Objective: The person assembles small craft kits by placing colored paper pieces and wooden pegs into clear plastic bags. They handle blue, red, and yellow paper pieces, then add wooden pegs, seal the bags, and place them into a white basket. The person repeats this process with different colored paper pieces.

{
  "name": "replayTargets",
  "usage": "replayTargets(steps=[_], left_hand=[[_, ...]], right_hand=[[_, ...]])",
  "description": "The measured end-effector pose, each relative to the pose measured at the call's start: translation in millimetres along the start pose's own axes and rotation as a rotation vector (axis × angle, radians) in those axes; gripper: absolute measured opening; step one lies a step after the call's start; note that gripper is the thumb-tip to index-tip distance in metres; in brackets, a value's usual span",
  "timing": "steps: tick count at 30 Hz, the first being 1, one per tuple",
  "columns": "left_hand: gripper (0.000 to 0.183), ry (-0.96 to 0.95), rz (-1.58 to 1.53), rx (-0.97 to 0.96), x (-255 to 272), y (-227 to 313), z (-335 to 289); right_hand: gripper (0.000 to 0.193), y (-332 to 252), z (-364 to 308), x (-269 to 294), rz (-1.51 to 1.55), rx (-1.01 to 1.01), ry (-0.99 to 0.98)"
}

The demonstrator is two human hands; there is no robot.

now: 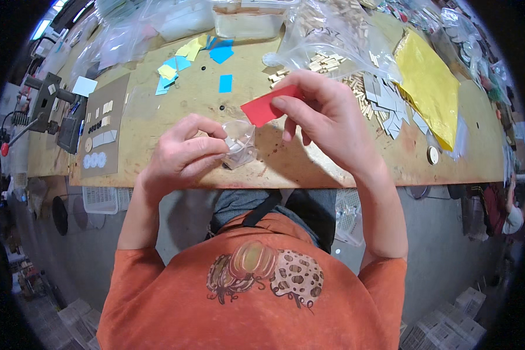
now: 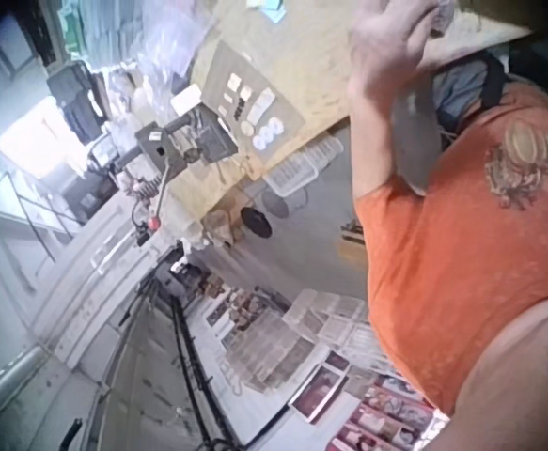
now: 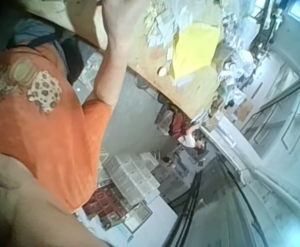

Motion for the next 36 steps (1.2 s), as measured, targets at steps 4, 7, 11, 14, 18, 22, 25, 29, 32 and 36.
replayTargets(steps=[4,7,11,14,18,22,25,29,32,36], left_hand=[[0.016,-0.022,0.049,-0.043,0,6,5],[0.016,-0.006,0.035,-0.025,2,8,7],[0.017,-0.009,0.017,0.016,-1,4,4],[0.017,-0.003,0.009,0.002,-4,5,5],[0.017,-0.004,0.017,-0.001,-4,5,6],[0.017,0.032,-0.031,0.063,-5,0,0],[0.016,0.039,-0.043,0.057,-4,0,0],[0.016,0.057,-0.016,0.043,-5,-1,1],[0.017,0.083,-0.006,0.036,-7,-2,1],[0.015,0.107,0.030,-0.034,-8,4,4]], right_hand=[[0.009,-5,14,-14,-0.209,0.065,-0.085],[0.011,-5,19,-20,-0.271,0.027,-0.216],[0.014,-10,27,-25,-0.428,-0.033,-0.442],[0.014,-4,37,-29,-0.513,-0.074,-0.573],[0.009,-4,39,-41,-0.618,-0.114,-0.635],[0.009,2,36,-39,-0.435,-0.171,-0.588],[0.010,9,39,-31,-0.361,-0.138,-0.528],[0.011,7,45,-32,-0.367,-0.160,-0.542],[0.011,10,48,-30,-0.286,-0.237,-0.557],[0.010,13,40,-43,-0.398,-0.207,-0.622]])
Point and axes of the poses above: each hand's wrist, its own z-axis towards the middle knuckle, its own x-axis out of the back of the hand, y = z × x, the point moved 3 cm from there along z, towards the middle knuckle, and after that the axes turned 3 degrees about x, right-handed, at the moved point
